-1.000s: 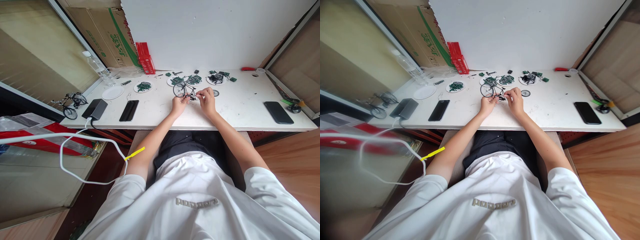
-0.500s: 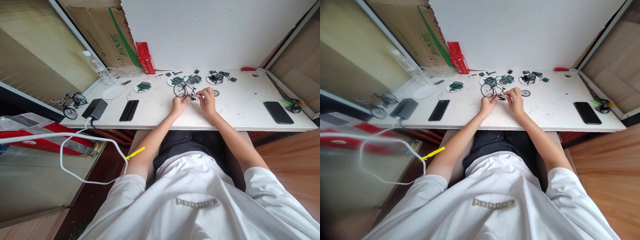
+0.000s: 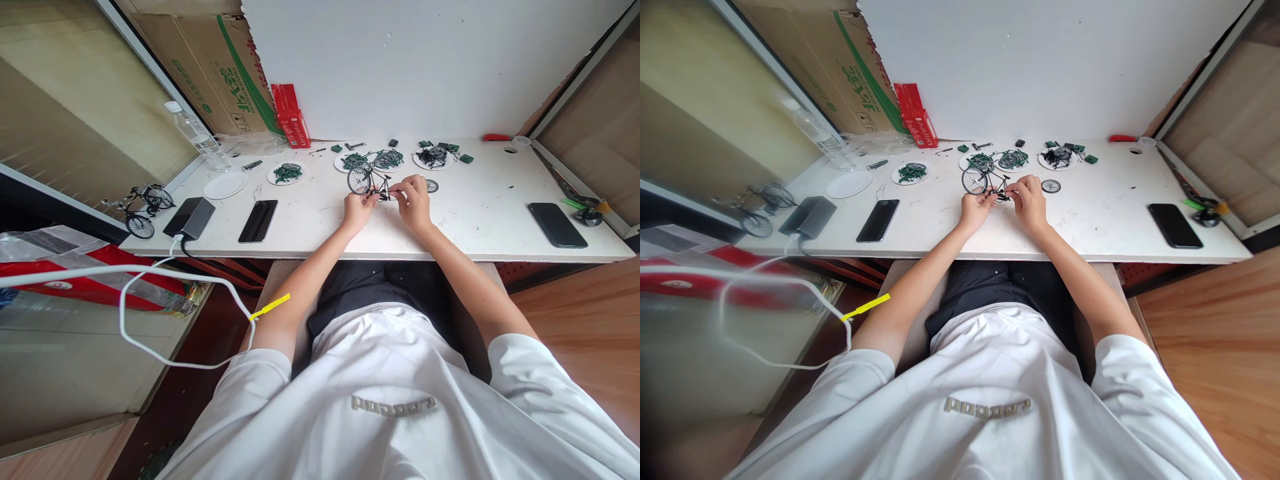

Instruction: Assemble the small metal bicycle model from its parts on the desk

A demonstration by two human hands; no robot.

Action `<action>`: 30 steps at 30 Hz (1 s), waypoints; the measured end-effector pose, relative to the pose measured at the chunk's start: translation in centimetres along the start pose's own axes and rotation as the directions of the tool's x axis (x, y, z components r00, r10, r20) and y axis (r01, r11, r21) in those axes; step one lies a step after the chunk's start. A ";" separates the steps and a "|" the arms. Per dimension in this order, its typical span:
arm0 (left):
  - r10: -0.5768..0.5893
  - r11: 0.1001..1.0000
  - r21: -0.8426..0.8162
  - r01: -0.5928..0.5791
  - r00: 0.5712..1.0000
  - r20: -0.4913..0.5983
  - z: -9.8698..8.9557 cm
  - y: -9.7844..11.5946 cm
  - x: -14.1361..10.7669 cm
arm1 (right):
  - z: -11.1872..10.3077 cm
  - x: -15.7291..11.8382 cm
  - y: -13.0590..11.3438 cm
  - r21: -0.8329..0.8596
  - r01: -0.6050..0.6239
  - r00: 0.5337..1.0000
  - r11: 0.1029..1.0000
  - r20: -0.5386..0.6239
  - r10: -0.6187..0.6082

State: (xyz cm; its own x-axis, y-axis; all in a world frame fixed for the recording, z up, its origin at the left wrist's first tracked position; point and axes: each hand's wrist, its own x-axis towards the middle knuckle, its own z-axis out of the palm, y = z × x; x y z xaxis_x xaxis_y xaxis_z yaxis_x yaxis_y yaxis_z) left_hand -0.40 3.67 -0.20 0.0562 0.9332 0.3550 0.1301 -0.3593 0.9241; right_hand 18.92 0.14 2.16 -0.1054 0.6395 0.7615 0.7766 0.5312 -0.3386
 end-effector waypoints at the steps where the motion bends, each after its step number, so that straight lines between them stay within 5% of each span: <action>1: -0.007 1.000 -0.004 0.007 1.000 -0.006 0.0 0.1 0.0 | 0.0 0.0 0.0 -0.008 0.005 1.000 1.000 0.003 -0.005; 13: -0.031 0.997 0.068 0.035 0.998 -0.053 -0.2 0.1 -0.1 | -0.2 0.0 -0.2 0.120 0.098 0.995 0.988 0.013 -0.101; 30: 0.042 0.981 0.190 -0.028 0.997 -0.071 -0.4 0.8 -0.5 | -0.5 0.0 -0.3 -0.001 -0.006 0.982 1.000 0.189 0.006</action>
State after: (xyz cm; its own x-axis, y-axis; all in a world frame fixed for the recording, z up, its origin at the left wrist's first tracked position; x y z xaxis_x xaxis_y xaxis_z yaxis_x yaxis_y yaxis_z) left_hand -0.77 2.88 0.39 -0.0088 0.9152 0.4029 0.3140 -0.3800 0.8701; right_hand 19.01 -0.28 2.58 -0.2162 0.7363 0.6412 0.7781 0.5266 -0.3424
